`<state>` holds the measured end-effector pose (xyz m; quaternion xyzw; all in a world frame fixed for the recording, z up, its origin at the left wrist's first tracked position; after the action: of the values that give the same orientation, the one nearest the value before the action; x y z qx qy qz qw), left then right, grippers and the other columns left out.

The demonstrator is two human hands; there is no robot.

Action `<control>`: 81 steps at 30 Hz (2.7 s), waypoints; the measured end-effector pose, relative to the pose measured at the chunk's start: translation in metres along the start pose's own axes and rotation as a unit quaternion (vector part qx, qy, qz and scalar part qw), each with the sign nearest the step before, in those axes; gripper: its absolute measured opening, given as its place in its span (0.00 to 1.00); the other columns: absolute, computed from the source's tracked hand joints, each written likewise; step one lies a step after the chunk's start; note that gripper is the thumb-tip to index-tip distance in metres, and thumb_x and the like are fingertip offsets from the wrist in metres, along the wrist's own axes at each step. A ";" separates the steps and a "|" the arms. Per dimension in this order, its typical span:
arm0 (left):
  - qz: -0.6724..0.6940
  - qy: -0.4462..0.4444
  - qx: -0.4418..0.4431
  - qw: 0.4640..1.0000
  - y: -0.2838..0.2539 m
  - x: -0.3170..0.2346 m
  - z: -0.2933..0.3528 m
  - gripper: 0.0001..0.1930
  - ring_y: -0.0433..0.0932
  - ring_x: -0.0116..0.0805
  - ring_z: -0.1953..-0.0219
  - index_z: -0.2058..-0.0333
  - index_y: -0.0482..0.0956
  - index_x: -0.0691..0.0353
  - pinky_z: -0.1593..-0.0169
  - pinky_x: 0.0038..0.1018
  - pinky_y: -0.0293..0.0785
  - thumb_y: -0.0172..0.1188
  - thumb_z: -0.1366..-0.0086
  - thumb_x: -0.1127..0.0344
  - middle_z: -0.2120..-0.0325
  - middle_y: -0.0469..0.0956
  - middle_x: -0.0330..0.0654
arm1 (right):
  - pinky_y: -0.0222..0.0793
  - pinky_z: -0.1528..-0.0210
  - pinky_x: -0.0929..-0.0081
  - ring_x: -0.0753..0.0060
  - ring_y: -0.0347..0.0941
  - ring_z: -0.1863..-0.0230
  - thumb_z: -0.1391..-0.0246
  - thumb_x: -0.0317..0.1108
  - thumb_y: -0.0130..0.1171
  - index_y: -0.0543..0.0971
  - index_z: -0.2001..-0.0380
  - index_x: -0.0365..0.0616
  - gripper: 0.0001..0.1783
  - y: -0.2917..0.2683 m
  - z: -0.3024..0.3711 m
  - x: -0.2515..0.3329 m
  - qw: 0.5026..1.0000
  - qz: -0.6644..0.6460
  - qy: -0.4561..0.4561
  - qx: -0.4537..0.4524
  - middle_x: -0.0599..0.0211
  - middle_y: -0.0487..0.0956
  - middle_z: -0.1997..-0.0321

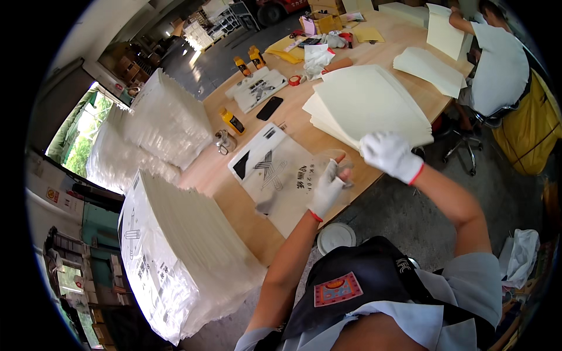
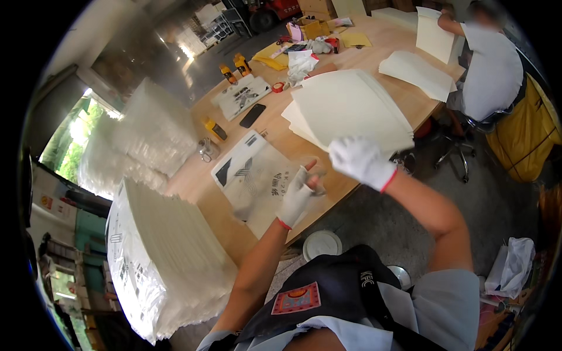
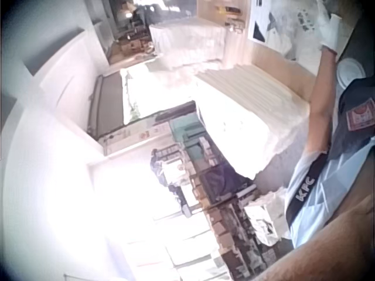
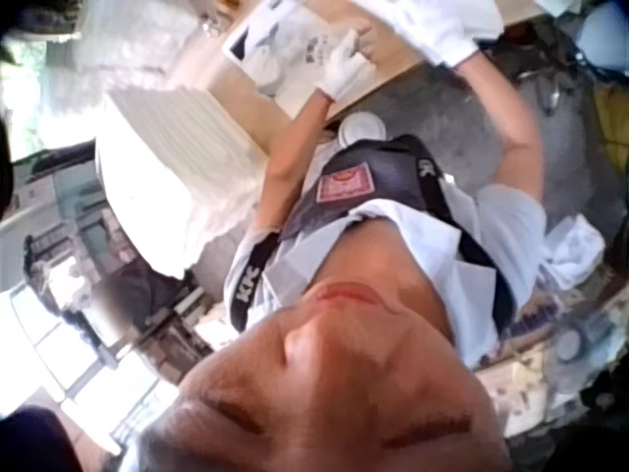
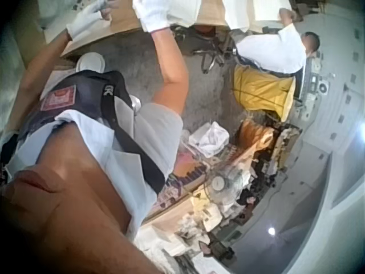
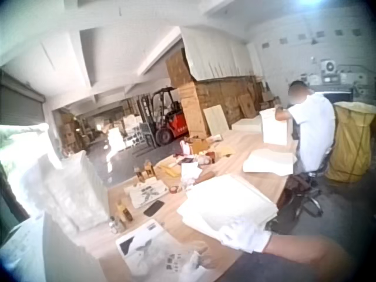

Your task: The person repeatedly picks up sheets of white paper from a stack on a table and places them into a clear plastic bag. The process is repeated continuously throughout the video.

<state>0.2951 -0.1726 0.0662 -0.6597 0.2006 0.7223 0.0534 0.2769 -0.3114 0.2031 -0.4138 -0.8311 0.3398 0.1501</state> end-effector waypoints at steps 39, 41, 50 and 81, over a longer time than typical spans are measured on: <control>-0.289 0.165 -0.225 0.916 -0.031 -0.077 0.185 0.16 0.73 0.23 0.77 0.49 0.71 0.65 0.70 0.20 0.70 0.51 0.36 0.72 0.74 0.76 0.39 | 0.72 0.63 0.70 0.67 0.77 0.64 0.47 0.34 0.52 0.79 0.66 0.42 0.10 0.076 0.044 0.096 0.754 -0.384 0.169 0.506 0.63 0.80 0.65; -0.461 0.286 -0.112 0.833 -0.011 -0.052 0.188 0.14 0.77 0.35 0.75 0.57 0.77 0.62 0.67 0.26 0.74 0.57 0.43 0.75 0.67 0.80 0.44 | 0.71 0.59 0.75 0.75 0.75 0.63 0.44 0.35 0.51 0.79 0.60 0.39 0.14 0.116 0.081 0.084 0.496 -0.683 0.351 0.406 0.67 0.80 0.62; -0.444 0.254 -0.076 0.856 0.051 -0.124 0.102 0.18 0.78 0.41 0.73 0.62 0.77 0.55 0.70 0.31 0.74 0.53 0.54 0.79 0.72 0.77 0.43 | 0.64 0.47 0.62 0.60 0.69 0.50 0.49 0.38 0.56 0.74 0.55 0.39 0.19 0.177 0.077 0.127 0.844 -0.451 0.076 0.281 0.58 0.75 0.55; -0.169 -0.103 -0.335 0.921 -0.075 0.054 0.343 0.04 0.71 0.26 0.78 0.74 0.75 0.60 0.71 0.22 0.67 0.61 0.47 0.74 0.79 0.73 0.38 | 0.72 0.73 0.58 0.55 0.79 0.76 0.51 0.43 0.46 0.80 0.76 0.47 0.15 0.040 0.179 0.148 0.748 -0.124 0.033 0.652 0.55 0.81 0.72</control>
<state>-0.0055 0.0093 0.0136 -0.5851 -0.1747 0.7914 -0.0290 0.1142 -0.2562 0.0414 -0.1197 -0.4462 0.7633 0.4516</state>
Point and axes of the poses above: each hand's wrist, its own z-axis away from the middle knuckle, its own y-axis out of the palm, x = y × z, the point moved 9 cm from there along -z, towards the middle knuckle
